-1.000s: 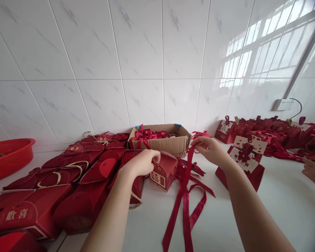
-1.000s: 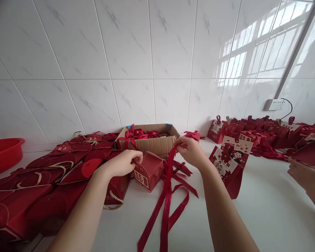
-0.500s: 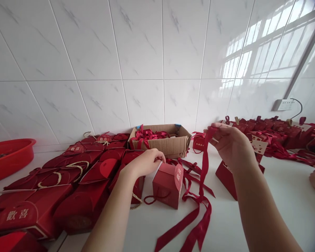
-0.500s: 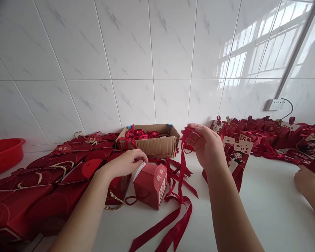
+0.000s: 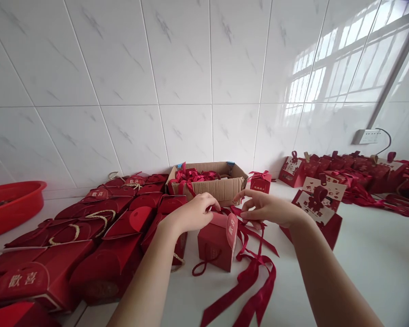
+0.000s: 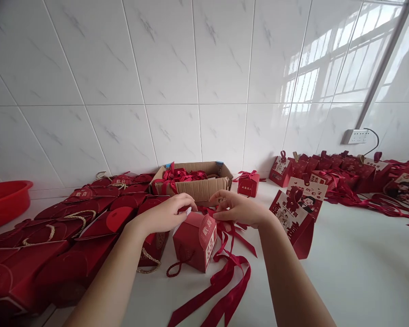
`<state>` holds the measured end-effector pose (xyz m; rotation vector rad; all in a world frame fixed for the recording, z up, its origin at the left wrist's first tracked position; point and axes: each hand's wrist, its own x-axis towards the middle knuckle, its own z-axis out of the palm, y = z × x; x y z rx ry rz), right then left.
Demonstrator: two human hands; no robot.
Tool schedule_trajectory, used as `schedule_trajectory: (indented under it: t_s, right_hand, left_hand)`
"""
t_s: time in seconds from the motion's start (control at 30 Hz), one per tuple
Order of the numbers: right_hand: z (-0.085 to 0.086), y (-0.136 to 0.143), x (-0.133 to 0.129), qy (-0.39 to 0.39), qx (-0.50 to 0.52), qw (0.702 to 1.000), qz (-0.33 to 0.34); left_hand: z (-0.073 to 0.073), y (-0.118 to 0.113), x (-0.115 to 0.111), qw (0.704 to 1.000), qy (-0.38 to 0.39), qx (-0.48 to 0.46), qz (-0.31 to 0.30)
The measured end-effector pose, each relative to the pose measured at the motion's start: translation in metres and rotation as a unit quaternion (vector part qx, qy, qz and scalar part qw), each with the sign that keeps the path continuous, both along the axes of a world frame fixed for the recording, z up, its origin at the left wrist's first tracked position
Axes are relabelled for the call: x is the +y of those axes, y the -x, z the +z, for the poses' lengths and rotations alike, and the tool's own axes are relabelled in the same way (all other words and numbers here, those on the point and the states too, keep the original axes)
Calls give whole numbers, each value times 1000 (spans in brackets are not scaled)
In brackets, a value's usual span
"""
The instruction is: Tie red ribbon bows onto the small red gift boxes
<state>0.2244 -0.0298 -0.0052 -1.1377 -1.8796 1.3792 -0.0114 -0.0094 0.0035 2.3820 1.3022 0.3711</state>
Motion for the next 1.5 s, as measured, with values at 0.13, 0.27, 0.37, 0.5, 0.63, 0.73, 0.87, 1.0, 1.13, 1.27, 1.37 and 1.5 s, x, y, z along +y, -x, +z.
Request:
schedule_trajectory:
  t_s: [0.13, 0.27, 0.37, 0.5, 0.63, 0.73, 0.87, 1.0, 1.13, 1.27, 1.37, 1.5]
  right_hand:
    - [-9, 3, 7, -6, -67, 998, 14]
    - [-15, 5, 10, -19, -107, 994, -4]
    - [-16, 6, 11, -27, -120, 992, 1]
    - [-14, 9, 10, -44, -120, 992, -6]
    - [-13, 18, 11, -51, -126, 991, -13]
    - [-15, 24, 11, -59, -133, 989, -12]
    - [-14, 26, 11, -65, -151, 986, -12]
    - [-10, 23, 10, -78, -182, 980, -35]
    - [-9, 28, 9, -127, -137, 981, -52]
    - [-9, 36, 8, -131, -4, 991, -26]
    - [-3, 36, 3, -142, 71, 986, -50]
    - [13, 30, -12, -177, 150, 967, -102]
  left_hand:
    - [-3, 1, 2, 1000, 2, 21, 4]
    - [-4, -2, 3, 999, -5, 33, -5]
    - [-5, -4, 3, 999, -6, 41, -10]
    - [-8, -6, 3, 999, 0, 47, -22]
    - [-8, -11, 1, 998, -3, 56, -36]
    - [-9, -14, 0, 998, -11, 51, -41]
    - [-8, -14, 0, 997, -41, 22, -56]
    - [-4, -13, -1, 995, -86, -36, -38]
    - [4, -12, -5, 988, -119, -101, -11]
    - [13, -10, -10, 980, -145, -134, 9]
    - [15, -5, -12, 981, -137, -132, 29]
    - [11, 7, -6, 992, -71, -72, 70]
